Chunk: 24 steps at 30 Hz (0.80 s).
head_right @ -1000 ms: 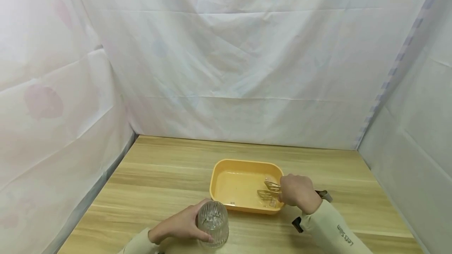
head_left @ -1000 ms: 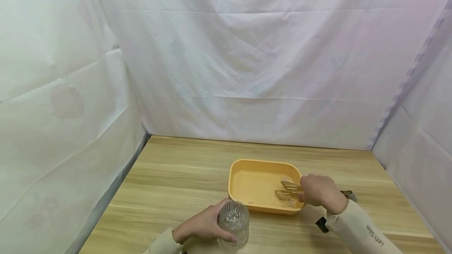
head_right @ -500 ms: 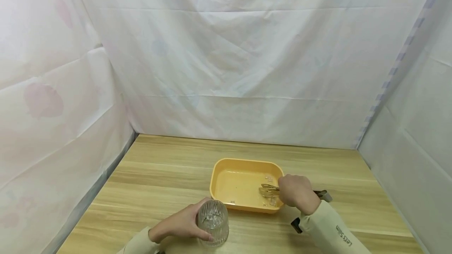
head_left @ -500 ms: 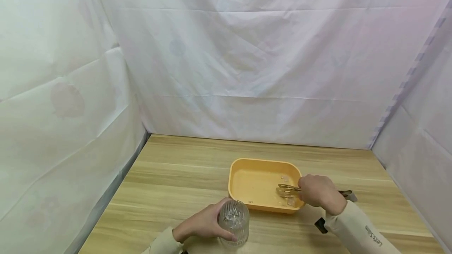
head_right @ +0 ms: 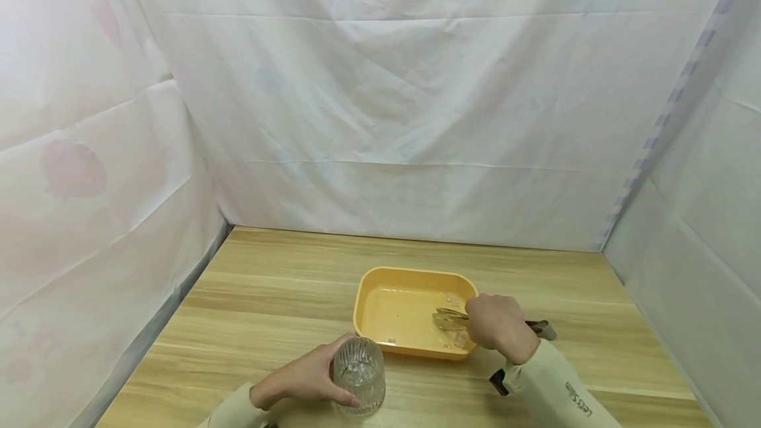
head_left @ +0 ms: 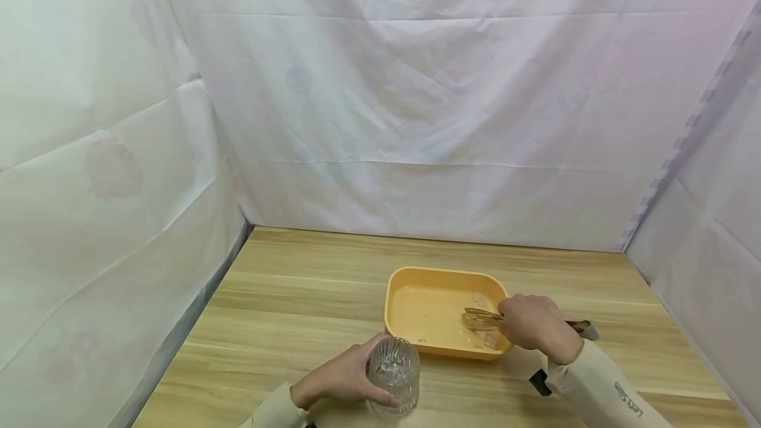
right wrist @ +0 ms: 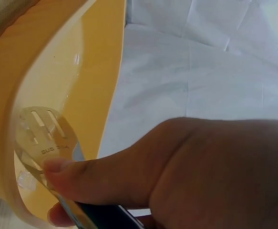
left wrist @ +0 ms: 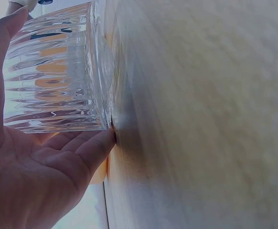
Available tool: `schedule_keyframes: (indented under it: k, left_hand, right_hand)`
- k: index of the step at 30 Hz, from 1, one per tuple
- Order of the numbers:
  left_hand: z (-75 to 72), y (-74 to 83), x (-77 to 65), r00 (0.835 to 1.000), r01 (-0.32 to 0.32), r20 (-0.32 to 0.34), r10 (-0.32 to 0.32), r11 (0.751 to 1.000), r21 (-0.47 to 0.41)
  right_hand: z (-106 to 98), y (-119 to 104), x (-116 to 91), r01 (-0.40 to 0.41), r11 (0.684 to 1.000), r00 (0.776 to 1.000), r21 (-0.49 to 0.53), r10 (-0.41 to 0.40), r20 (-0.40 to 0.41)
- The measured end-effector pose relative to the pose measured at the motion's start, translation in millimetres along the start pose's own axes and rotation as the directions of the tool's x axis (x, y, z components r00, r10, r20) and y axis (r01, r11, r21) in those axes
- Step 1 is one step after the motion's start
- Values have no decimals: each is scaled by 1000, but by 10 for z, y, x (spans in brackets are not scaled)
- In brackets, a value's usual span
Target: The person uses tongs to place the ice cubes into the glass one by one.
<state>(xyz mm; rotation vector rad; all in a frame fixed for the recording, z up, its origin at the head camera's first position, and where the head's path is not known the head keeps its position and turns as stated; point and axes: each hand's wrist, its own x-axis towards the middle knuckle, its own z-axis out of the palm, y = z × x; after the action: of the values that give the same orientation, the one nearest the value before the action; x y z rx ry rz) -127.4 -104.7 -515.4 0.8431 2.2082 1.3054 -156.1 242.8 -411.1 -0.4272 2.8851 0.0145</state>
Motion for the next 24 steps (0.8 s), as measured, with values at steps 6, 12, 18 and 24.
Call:
schedule_keyframes:
  k: [6,12,18,24]
  left_hand:
    - [6,0,-1,1000,2,-8,-2,1000,4]
    - [7,2,-1,1000,-2,-18,3,1000,19]
    - [5,3,-1,1000,-2,-15,2,1000,21]
    - [4,7,1,1000,3,-12,-3,1000,23]
  right_hand:
    - [19,15,22,26,999,998,-31,-28,-56]
    - [9,17,23,40,999,996,-4,-40,-84]
    - [-8,14,27,34,999,994,8,-33,-105]
    - [-27,6,20,37,999,991,26,-34,-132]
